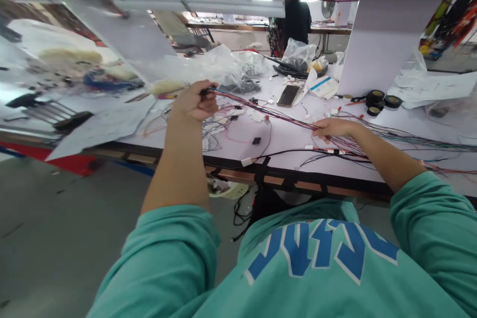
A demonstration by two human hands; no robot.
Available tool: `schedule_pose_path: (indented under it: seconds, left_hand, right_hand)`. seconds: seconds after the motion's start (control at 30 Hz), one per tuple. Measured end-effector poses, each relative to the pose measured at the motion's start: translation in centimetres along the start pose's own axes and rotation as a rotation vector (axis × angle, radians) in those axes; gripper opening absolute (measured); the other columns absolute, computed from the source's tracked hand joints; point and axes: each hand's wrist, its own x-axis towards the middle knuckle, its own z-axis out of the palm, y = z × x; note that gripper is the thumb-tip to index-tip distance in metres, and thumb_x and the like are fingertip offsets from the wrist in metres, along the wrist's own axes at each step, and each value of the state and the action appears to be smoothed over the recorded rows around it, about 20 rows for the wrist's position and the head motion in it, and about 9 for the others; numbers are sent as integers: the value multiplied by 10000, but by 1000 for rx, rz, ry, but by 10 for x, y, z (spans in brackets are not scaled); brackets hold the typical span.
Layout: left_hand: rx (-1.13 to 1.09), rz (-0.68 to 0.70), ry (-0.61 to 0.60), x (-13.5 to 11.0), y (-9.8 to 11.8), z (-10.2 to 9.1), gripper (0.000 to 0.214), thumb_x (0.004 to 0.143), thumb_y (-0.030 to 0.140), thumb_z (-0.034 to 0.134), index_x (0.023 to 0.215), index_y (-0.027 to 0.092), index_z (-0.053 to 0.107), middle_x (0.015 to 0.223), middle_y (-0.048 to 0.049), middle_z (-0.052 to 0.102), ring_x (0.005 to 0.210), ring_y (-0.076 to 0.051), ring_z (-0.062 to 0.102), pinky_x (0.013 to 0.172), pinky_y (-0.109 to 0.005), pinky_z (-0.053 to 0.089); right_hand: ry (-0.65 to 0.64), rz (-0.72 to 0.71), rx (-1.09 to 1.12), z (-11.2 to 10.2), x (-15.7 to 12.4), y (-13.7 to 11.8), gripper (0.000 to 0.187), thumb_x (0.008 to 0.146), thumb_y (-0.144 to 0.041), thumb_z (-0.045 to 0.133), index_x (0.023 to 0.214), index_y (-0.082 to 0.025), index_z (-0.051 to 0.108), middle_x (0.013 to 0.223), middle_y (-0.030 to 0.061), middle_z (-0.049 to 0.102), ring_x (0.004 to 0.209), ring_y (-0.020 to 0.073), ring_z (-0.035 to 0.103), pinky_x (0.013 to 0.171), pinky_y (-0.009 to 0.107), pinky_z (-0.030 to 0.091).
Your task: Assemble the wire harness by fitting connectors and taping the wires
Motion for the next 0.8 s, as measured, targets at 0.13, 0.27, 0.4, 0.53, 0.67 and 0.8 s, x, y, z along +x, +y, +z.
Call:
schedule_pose_path:
  seconds: [0.13,0.27,0.4,0.53,0.67,0.8]
  left_hand:
    - [3,-89,49,21,-14,-7,441,943,318,243,586,200,473,281,60,264,287,-45,5,321,-204,5]
    - [11,-147,-18,43,-29,-20,465,933,340,268,554,194,495,264,53,256,278,-31,7,324,-195,2]
    - [7,-184,-73,62,-43,-39,510,936,362,247,534,190,510,263,46,261,277,-27,-11,322,-198,-9]
    - [42,-144,-268,73,-55,-51,543,944,401,220,546,194,526,279,55,269,294,-22,-76,319,-203,-62]
    - [-57,-183,-273,71,-66,-47,674,953,402,46,537,177,526,301,52,247,323,-21,-134,324,-207,-113]
    - [-249,-163,-214,60,-76,-41,746,945,411,-51,546,165,530,313,61,147,333,-24,-152,341,-204,-143]
  right_hand:
    - [-53,49,225,-4,-14,32,128,794,-279,580,834,-170,527,504,-89,489,439,72,482,518,221,392]
    - [-63,109,219,1,-33,44,156,757,-308,598,792,-170,536,531,-73,514,433,73,482,479,215,363]
    - [-38,120,39,3,-53,52,187,769,-325,548,671,-168,520,537,-59,509,452,73,463,499,216,353]
    - [91,99,-98,9,-65,67,205,801,-344,467,732,-169,547,609,-39,515,509,91,455,525,224,355]
    - [268,28,-242,23,-66,82,279,841,-378,384,703,-185,530,643,-4,530,631,136,499,610,257,398]
    - [325,10,-194,31,-67,86,368,852,-481,352,744,-203,566,721,29,608,716,179,561,707,318,454]
